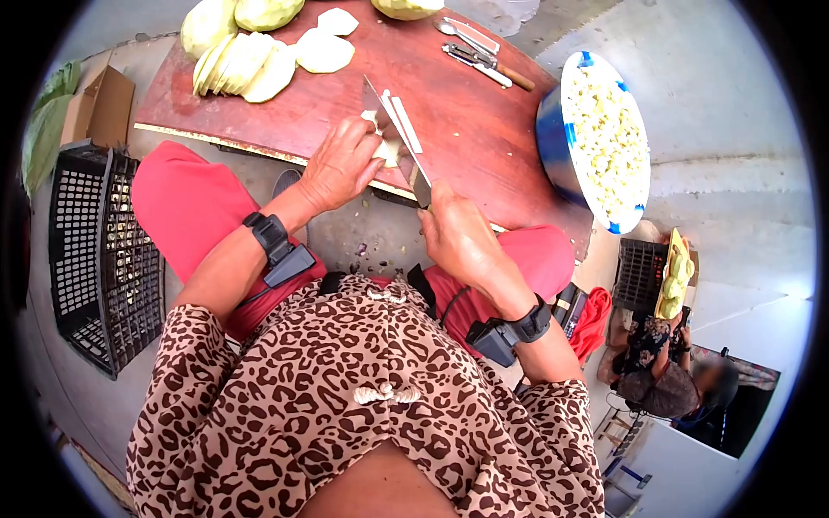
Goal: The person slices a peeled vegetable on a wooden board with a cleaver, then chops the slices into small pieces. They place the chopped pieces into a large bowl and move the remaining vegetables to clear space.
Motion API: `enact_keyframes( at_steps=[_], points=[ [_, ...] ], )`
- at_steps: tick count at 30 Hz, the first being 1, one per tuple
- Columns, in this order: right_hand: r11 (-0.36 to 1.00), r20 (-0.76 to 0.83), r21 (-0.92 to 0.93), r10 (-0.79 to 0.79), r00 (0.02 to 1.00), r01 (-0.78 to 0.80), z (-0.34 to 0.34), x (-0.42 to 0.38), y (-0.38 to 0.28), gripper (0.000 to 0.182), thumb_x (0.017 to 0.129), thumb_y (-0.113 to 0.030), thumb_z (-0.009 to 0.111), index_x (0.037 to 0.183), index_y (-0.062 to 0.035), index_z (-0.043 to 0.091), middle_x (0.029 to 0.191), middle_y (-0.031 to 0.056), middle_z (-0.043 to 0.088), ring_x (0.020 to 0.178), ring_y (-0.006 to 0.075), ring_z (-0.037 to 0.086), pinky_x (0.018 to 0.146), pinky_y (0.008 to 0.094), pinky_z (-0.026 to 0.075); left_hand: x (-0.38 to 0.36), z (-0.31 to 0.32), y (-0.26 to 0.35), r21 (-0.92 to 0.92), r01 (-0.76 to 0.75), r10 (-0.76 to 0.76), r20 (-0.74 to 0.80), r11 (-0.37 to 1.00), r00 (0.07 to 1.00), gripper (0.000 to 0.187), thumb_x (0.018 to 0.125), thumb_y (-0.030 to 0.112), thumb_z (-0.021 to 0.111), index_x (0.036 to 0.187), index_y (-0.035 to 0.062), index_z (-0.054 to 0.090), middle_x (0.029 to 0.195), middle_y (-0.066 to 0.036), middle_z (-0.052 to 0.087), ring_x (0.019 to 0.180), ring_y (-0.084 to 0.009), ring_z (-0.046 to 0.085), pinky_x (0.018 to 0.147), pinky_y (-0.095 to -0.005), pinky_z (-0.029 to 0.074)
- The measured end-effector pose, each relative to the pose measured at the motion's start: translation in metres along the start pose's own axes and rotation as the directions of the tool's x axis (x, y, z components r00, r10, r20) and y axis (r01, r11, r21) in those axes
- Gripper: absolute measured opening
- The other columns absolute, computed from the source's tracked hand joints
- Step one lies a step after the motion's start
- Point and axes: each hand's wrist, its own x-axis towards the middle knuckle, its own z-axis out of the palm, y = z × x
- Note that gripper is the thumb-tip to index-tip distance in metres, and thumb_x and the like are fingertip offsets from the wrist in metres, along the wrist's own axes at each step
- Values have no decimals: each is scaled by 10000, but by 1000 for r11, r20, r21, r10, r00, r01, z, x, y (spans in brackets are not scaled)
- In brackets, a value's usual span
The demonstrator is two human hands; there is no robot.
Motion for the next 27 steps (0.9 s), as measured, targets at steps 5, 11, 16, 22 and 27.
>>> enact_keyframes(
  at_steps=[5,11,16,22,27],
  points=[
    [1000,31,-7,-1,1000,1,0,4,-3,214,888,-46,597,939,66,422,705,346,578,708,528,597,599,558,457,1,-1,0,-9,2,-2,6,1000,1000,340,785,125,699,1070,-2,564,1116,-157,510,1086,-357,505,948,-439,440],
    [998,-136,60,-28,990,36,42,44,7,238,881,-27,606,972,61,404,717,339,569,731,533,572,608,556,430,2,-1,1,-19,6,-6,24,1000,1000,345,778,113,695,1071,-7,559,1123,-164,505,1097,-359,501,947,-440,443],
    [992,-127,125,-3,992,19,34,55,4,217,901,-38,585,998,39,406,750,345,580,767,536,577,623,556,436,-1,-2,1,-11,2,-2,11,1000,1000,363,777,108,693,1088,-11,550,1139,-170,501,1098,-368,496,939,-438,449],
    [994,-100,107,20,995,-9,17,30,-5,211,899,-30,582,1004,41,413,741,341,577,760,533,579,605,552,426,-3,-4,4,-54,60,-60,11,997,998,361,776,94,702,1085,-8,546,1151,-176,498,1095,-369,494,941,-434,450],
    [995,-30,96,0,1000,3,6,8,-11,220,892,-38,609,954,34,411,696,321,551,720,524,565,577,533,409,-4,-1,1,-45,20,-20,-14,999,1000,330,776,92,706,1045,-10,546,1119,-171,507,1063,-366,498,922,-433,451]
  ],
)
